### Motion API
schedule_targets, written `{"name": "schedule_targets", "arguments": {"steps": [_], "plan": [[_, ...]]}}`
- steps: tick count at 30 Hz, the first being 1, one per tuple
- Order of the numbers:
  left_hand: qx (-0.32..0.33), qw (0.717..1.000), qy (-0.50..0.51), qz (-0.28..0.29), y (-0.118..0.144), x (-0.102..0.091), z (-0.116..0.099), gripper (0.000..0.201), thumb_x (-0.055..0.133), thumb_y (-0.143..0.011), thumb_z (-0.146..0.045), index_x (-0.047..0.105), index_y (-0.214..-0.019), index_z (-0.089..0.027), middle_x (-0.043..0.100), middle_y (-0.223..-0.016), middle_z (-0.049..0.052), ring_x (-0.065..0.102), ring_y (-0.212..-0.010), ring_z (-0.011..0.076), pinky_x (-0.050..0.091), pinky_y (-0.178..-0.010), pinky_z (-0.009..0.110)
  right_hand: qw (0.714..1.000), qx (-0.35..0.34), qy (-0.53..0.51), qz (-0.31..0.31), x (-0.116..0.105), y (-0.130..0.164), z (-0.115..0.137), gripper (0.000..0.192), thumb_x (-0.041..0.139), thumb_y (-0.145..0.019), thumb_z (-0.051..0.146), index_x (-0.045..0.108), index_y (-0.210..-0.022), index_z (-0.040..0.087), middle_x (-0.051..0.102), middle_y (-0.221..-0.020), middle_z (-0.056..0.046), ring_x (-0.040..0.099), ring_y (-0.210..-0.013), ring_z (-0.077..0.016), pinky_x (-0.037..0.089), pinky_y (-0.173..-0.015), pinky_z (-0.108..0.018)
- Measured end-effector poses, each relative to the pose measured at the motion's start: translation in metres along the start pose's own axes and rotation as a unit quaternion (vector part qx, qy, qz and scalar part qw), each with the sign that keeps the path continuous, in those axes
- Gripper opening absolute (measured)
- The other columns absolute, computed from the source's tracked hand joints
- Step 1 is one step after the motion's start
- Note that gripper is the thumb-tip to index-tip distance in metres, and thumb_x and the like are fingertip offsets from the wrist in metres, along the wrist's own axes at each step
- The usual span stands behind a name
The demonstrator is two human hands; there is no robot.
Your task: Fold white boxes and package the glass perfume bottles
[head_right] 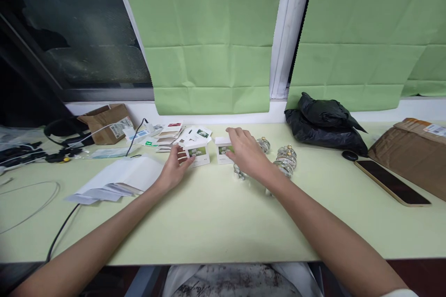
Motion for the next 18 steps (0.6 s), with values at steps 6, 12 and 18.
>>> {"name": "schedule_targets", "arguments": {"steps": [6, 12, 18], "plan": [[-0.002, 1.000, 0.008, 0.001, 0.002, 0.001, -0.001, 0.075, 0.076, -0.090, -0.047, 0.033, -0.148, -0.029, 0.056, -0.139, 0.012, 0.066, -0.116, 0.0249, 0.057, -0.099, 0.045, 0.977, -0.173, -0.025, -0.126, 0.016, 0.059, 0.026, 0.017, 0.048, -0.104, 0.018, 0.061, -0.116, 0.022, 0.067, -0.094, -0.010, 0.061, -0.088, -0.0274, 0.050, -0.080, -0.041], [0.089, 0.994, 0.011, -0.061, 0.014, -0.003, -0.029, 0.078, 0.074, -0.092, -0.042, 0.026, -0.153, -0.033, 0.040, -0.152, 0.013, 0.054, -0.130, 0.0247, 0.052, -0.109, 0.046, 0.950, -0.310, -0.013, -0.026, 0.051, 0.102, 0.030, 0.016, 0.048, -0.104, 0.018, 0.063, -0.103, 0.023, 0.065, -0.077, -0.003, 0.059, -0.067, -0.0193, 0.040, -0.060, -0.034], [0.216, 0.958, -0.030, -0.185, 0.031, -0.012, -0.052, 0.053, 0.072, -0.093, -0.032, 0.039, -0.135, -0.027, 0.047, -0.136, 0.012, 0.053, -0.121, 0.0254, 0.050, -0.097, 0.041, 0.967, -0.251, 0.009, 0.044, 0.056, 0.107, 0.030, 0.015, 0.044, -0.108, 0.022, 0.059, -0.111, 0.019, 0.069, -0.086, -0.002, 0.063, -0.071, -0.0164, 0.037, -0.059, -0.031]]}}
Point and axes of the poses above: each hand's wrist, its own y-axis away from the middle knuckle, its own x-axis out of the palm, z = x × y, the point moved 2 cm from there along -y, towards the middle knuckle
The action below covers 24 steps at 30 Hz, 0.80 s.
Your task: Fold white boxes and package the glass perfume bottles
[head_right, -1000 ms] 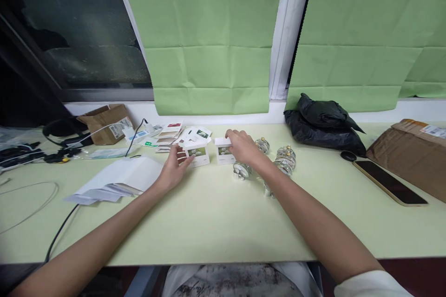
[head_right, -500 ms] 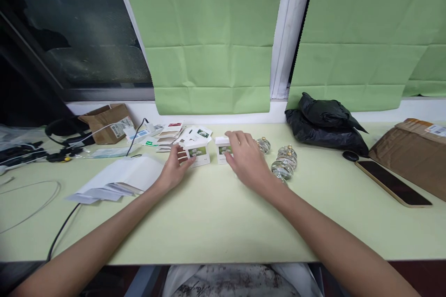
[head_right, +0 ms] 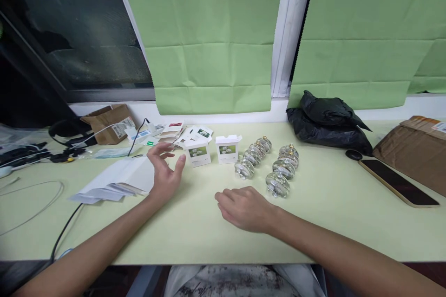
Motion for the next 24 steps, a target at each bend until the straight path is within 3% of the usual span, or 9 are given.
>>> {"name": "schedule_targets", "arguments": {"steps": [1, 3, 5, 8, 11, 16, 24], "plan": [[0.021, 1.000, -0.001, -0.004, 0.002, -0.001, -0.003, 0.046, 0.072, -0.093, -0.030, 0.042, -0.128, -0.026, 0.050, -0.127, 0.010, 0.054, -0.114, 0.0243, 0.050, -0.090, 0.038, 1.000, 0.005, 0.009, 0.015, 0.000, 0.002, 0.001, 0.015, 0.044, -0.109, 0.023, 0.059, -0.110, 0.019, 0.068, -0.086, -0.002, 0.062, -0.070, -0.0161, 0.036, -0.058, -0.031], [0.040, 0.998, 0.020, 0.043, 0.007, 0.001, -0.007, 0.030, 0.068, -0.096, -0.028, 0.046, -0.115, -0.025, 0.054, -0.109, 0.005, 0.055, -0.095, 0.0198, 0.047, -0.079, 0.033, 0.999, 0.018, 0.020, 0.038, 0.001, 0.006, 0.001, 0.017, 0.043, -0.110, 0.024, 0.059, -0.107, 0.019, 0.067, -0.087, -0.002, 0.061, -0.069, -0.0157, 0.034, -0.058, -0.031], [0.014, 0.988, 0.042, 0.147, 0.013, 0.007, -0.011, 0.016, 0.062, -0.100, -0.028, 0.048, -0.108, -0.025, 0.054, -0.094, 0.001, 0.053, -0.078, 0.0155, 0.044, -0.070, 0.029, 0.998, 0.033, 0.020, 0.041, 0.001, 0.010, 0.000, 0.019, 0.042, -0.110, 0.024, 0.059, -0.105, 0.019, 0.067, -0.088, -0.002, 0.061, -0.069, -0.0157, 0.034, -0.058, -0.031], [-0.057, 0.951, 0.042, 0.300, 0.020, 0.017, -0.018, 0.008, 0.054, -0.105, -0.032, 0.052, -0.105, -0.024, 0.055, -0.083, -0.003, 0.050, -0.069, 0.0133, 0.040, -0.064, 0.027, 0.997, 0.067, -0.020, 0.025, 0.001, 0.014, -0.004, 0.019, 0.041, -0.111, 0.024, 0.059, -0.105, 0.020, 0.067, -0.089, -0.002, 0.061, -0.069, -0.0152, 0.036, -0.061, -0.029], [-0.082, 0.919, 0.034, 0.385, 0.022, 0.023, -0.023, 0.011, 0.049, -0.107, -0.034, 0.054, -0.106, -0.024, 0.055, -0.079, -0.004, 0.049, -0.068, 0.0133, 0.038, -0.064, 0.026, 0.989, 0.104, -0.101, 0.010, 0.001, 0.015, -0.009, 0.015, 0.043, -0.110, 0.022, 0.057, -0.111, 0.021, 0.069, -0.095, -0.002, 0.064, -0.076, -0.0149, 0.042, -0.067, -0.027], [-0.093, 0.898, 0.022, 0.430, 0.020, 0.024, -0.021, 0.013, 0.048, -0.107, -0.035, 0.055, -0.107, -0.025, 0.052, -0.075, -0.006, 0.046, -0.066, 0.0133, 0.035, -0.063, 0.026, 0.979, 0.146, -0.143, -0.014, 0.001, 0.013, -0.013, 0.013, 0.045, -0.109, 0.021, 0.057, -0.115, 0.022, 0.067, -0.102, -0.003, 0.063, -0.076, -0.0146, 0.047, -0.068, -0.027], [-0.096, 0.894, 0.011, 0.437, 0.021, 0.024, -0.019, 0.016, 0.047, -0.107, -0.039, 0.056, -0.111, -0.026, 0.052, -0.074, -0.006, 0.047, -0.066, 0.0140, 0.035, -0.063, 0.027, 0.965, 0.258, 0.047, 0.024, 0.002, 0.017, -0.016, 0.025, 0.044, -0.109, 0.020, 0.057, -0.131, 0.021, 0.065, -0.122, -0.011, 0.068, -0.074, -0.0168, 0.051, -0.058, -0.027]]}}
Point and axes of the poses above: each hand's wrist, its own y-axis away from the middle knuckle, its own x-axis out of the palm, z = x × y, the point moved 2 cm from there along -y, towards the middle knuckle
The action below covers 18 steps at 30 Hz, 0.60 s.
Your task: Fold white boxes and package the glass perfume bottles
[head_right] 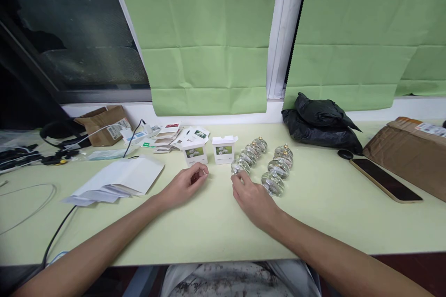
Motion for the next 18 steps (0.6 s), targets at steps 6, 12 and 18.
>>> {"name": "schedule_targets", "arguments": {"steps": [6, 12, 18], "plan": [[-0.007, 1.000, 0.000, 0.003, -0.0003, -0.0008, -0.0002, 0.019, 0.047, -0.107, -0.041, 0.057, -0.111, -0.026, 0.054, -0.075, -0.005, 0.047, -0.066, 0.0142, 0.035, -0.062, 0.027, 0.996, 0.022, 0.067, 0.053, 0.0016, 0.0012, 0.0001, 0.032, 0.043, -0.108, 0.015, 0.054, -0.137, 0.019, 0.065, -0.128, -0.016, 0.072, -0.078, -0.0178, 0.053, -0.061, -0.025], [-0.009, 1.000, -0.002, 0.010, -0.0010, -0.0015, 0.0028, 0.022, 0.047, -0.106, -0.044, 0.058, -0.112, -0.026, 0.055, -0.075, -0.005, 0.048, -0.066, 0.0148, 0.036, -0.061, 0.027, 0.989, 0.039, 0.087, 0.113, -0.0020, -0.0037, 0.0036, 0.029, 0.044, -0.106, 0.011, 0.052, -0.133, 0.019, 0.061, -0.135, -0.018, 0.074, -0.083, -0.0188, 0.057, -0.070, -0.028], [-0.005, 1.000, -0.014, 0.011, -0.0028, -0.0026, 0.0071, 0.024, 0.046, -0.106, -0.046, 0.058, -0.113, -0.026, 0.055, -0.075, -0.004, 0.049, -0.066, 0.0152, 0.037, -0.063, 0.027, 0.986, 0.012, 0.099, 0.131, -0.0083, -0.0079, 0.0063, 0.029, 0.041, -0.105, 0.005, 0.050, -0.128, 0.019, 0.062, -0.131, -0.015, 0.073, -0.089, -0.0212, 0.056, -0.067, -0.027]]}}
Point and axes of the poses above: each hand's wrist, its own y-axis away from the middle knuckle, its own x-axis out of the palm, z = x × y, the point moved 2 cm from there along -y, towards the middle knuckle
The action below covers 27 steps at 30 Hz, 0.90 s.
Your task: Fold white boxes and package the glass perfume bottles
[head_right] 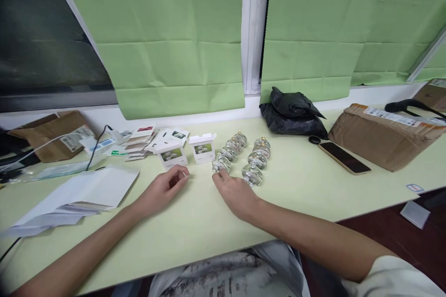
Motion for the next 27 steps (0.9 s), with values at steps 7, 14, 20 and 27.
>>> {"name": "schedule_targets", "arguments": {"steps": [7, 14, 20, 27], "plan": [[0.001, 1.000, -0.006, 0.006, -0.0007, 0.0008, 0.0011, 0.025, 0.044, -0.108, -0.047, 0.057, -0.114, -0.026, 0.056, -0.076, -0.003, 0.049, -0.067, 0.0158, 0.037, -0.063, 0.028, 1.000, 0.004, -0.005, -0.017, -0.0008, 0.0016, -0.0003, 0.038, 0.045, -0.098, -0.002, 0.050, -0.130, 0.018, 0.062, -0.131, -0.014, 0.073, -0.085, -0.0211, 0.057, -0.066, -0.029], [0.002, 1.000, -0.003, -0.002, -0.0004, 0.0004, -0.0012, 0.025, 0.046, -0.107, -0.046, 0.059, -0.111, -0.025, 0.056, -0.074, -0.004, 0.049, -0.065, 0.0155, 0.036, -0.062, 0.027, 0.999, 0.013, -0.029, -0.029, 0.0004, -0.0001, -0.0025, 0.033, 0.043, -0.102, 0.002, 0.051, -0.129, 0.019, 0.062, -0.130, -0.014, 0.071, -0.078, -0.0212, 0.055, -0.065, -0.032], [-0.009, 1.000, -0.003, 0.009, -0.0005, 0.0016, 0.0000, 0.025, 0.046, -0.107, -0.047, 0.059, -0.112, -0.026, 0.056, -0.074, -0.004, 0.050, -0.066, 0.0156, 0.035, -0.060, 0.027, 0.998, 0.014, -0.043, -0.034, 0.0052, -0.0008, -0.0037, 0.037, 0.045, -0.097, -0.002, 0.051, -0.128, 0.017, 0.064, -0.123, -0.013, 0.071, -0.081, -0.0227, 0.053, -0.067, -0.032], [-0.005, 1.000, -0.006, 0.006, -0.0006, 0.0020, -0.0008, 0.025, 0.047, -0.107, -0.046, 0.060, -0.111, -0.026, 0.056, -0.074, -0.004, 0.051, -0.066, 0.0155, 0.037, -0.062, 0.026, 0.998, 0.011, -0.059, -0.026, -0.0007, 0.0035, -0.0039, 0.036, 0.049, -0.096, -0.004, 0.053, -0.124, 0.017, 0.065, -0.122, -0.013, 0.070, -0.084, -0.0212, 0.051, -0.067, -0.029]]}}
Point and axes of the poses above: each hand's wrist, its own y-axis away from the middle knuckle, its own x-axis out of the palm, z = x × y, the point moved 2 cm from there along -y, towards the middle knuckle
